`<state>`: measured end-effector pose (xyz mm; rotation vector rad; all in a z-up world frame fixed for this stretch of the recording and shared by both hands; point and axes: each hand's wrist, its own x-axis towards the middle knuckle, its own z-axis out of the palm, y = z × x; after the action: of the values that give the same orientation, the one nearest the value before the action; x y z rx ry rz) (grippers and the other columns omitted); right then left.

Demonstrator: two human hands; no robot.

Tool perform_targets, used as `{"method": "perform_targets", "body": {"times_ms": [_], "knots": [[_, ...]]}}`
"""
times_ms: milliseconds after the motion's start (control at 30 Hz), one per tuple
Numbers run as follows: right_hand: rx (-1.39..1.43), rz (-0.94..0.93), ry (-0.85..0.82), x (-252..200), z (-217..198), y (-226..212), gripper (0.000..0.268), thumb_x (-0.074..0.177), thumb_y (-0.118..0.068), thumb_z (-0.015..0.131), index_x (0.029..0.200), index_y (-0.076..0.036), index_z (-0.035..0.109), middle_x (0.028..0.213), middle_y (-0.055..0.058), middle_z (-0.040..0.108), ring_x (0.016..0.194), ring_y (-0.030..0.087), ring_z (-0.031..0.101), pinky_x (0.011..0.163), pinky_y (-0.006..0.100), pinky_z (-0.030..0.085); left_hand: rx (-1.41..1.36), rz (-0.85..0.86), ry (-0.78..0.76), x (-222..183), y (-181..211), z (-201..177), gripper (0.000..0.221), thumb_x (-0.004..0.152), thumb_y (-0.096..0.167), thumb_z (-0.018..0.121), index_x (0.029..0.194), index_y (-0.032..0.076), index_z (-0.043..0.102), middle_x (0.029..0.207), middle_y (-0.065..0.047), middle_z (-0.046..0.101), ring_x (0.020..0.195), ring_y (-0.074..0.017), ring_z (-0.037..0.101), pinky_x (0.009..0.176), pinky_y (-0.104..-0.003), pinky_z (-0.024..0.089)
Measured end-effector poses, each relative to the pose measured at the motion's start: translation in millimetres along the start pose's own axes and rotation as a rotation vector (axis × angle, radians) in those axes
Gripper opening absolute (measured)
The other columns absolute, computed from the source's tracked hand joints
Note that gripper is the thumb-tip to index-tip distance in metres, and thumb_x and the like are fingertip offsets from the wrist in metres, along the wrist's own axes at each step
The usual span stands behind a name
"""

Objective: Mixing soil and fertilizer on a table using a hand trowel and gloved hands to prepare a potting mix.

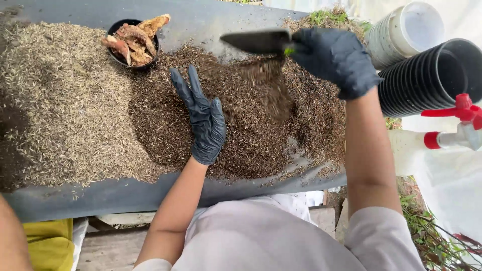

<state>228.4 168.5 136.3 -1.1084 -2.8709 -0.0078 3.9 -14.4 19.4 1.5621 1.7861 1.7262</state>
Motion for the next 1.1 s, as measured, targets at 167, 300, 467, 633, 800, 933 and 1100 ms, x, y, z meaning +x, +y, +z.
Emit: {"method": "perform_targets", "body": {"times_ms": [167, 300, 467, 633, 800, 933, 1100], "knots": [[0.249, 0.273, 0.059, 81.1, 98.5, 29.9, 0.034, 0.11, -0.047, 0.056, 0.103, -0.019, 0.074, 0.082, 0.005, 0.073, 0.062, 0.025, 0.062, 0.051, 0.038, 0.044, 0.06, -0.003, 0.023, 1.6, -4.4, -0.3, 0.065, 0.119, 0.051, 0.03, 0.172, 0.02, 0.008, 0.179, -0.006, -0.01, 0.17, -0.0288, -0.01, 0.145, -0.055, 0.007], [0.303, 0.166, -0.042, 116.4, 124.9, -11.1, 0.04, 0.111, -0.043, 0.058, 0.113, -0.004, 0.07, 0.085, 0.013, 0.07, 0.062, 0.026, 0.065, 0.047, 0.034, 0.052, -0.002, -0.015, 0.032, 7.6, -6.0, -1.3, 0.067, 0.119, 0.052, 0.031, 0.172, 0.018, 0.01, 0.178, -0.005, -0.011, 0.17, -0.0289, -0.007, 0.144, -0.056, 0.016], [0.521, 0.069, -0.444, 103.9, 71.0, -63.4, 0.044, 0.106, -0.05, 0.053, 0.112, -0.009, 0.07, 0.074, 0.002, 0.068, 0.055, 0.015, 0.06, 0.05, 0.03, 0.057, 0.019, -0.016, 0.044, 7.8, -4.3, -5.5, 0.07, 0.117, 0.057, 0.032, 0.173, 0.02, 0.011, 0.18, -0.002, -0.009, 0.171, -0.0272, -0.009, 0.147, -0.059, 0.01], [0.408, 0.085, -0.445, 52.0, 22.0, -50.5, 0.045, 0.107, -0.051, 0.049, 0.12, -0.012, 0.068, 0.078, 0.005, 0.068, 0.059, 0.02, 0.061, 0.051, 0.035, 0.053, 0.01, 0.02, 0.042, 6.5, -2.4, -8.0, 0.067, 0.119, 0.057, 0.029, 0.174, 0.023, 0.009, 0.181, -0.001, -0.008, 0.173, -0.0243, -0.009, 0.15, -0.057, 0.009], [0.26, 0.065, -0.075, -49.9, -25.3, -70.1, 0.031, 0.105, -0.036, 0.067, 0.126, -0.013, 0.068, 0.091, 0.012, 0.075, 0.072, 0.033, 0.069, 0.065, 0.049, 0.053, -0.063, 0.004, 0.018, -2.3, 3.6, -5.1, 0.068, 0.118, 0.062, 0.025, 0.175, 0.029, 0.01, 0.182, 0.004, -0.01, 0.175, -0.0223, -0.01, 0.154, -0.057, 0.007], [-0.292, 0.146, 0.307, -128.7, 32.2, -90.5, 0.038, 0.114, -0.032, 0.055, 0.145, -0.009, 0.054, 0.087, 0.003, 0.061, 0.066, 0.019, 0.057, 0.056, 0.036, 0.048, 0.157, 0.091, -0.153, -7.2, -13.5, 7.7, 0.072, 0.114, 0.06, 0.028, 0.174, 0.022, 0.011, 0.178, -0.008, -0.012, 0.167, -0.032, -0.013, 0.139, -0.06, -0.001], [0.415, 0.655, 0.051, -171.4, 119.9, -135.3, 0.045, 0.1, -0.022, 0.053, 0.142, -0.007, 0.044, 0.097, 0.026, 0.072, 0.08, 0.052, 0.071, 0.062, 0.065, 0.058, 0.664, 0.182, -0.454, -11.7, -11.0, 30.2, 0.081, 0.109, 0.065, 0.031, 0.169, 0.013, 0.015, 0.173, -0.021, 0.004, 0.158, -0.0433, -0.002, 0.12, -0.066, -0.013]]}}
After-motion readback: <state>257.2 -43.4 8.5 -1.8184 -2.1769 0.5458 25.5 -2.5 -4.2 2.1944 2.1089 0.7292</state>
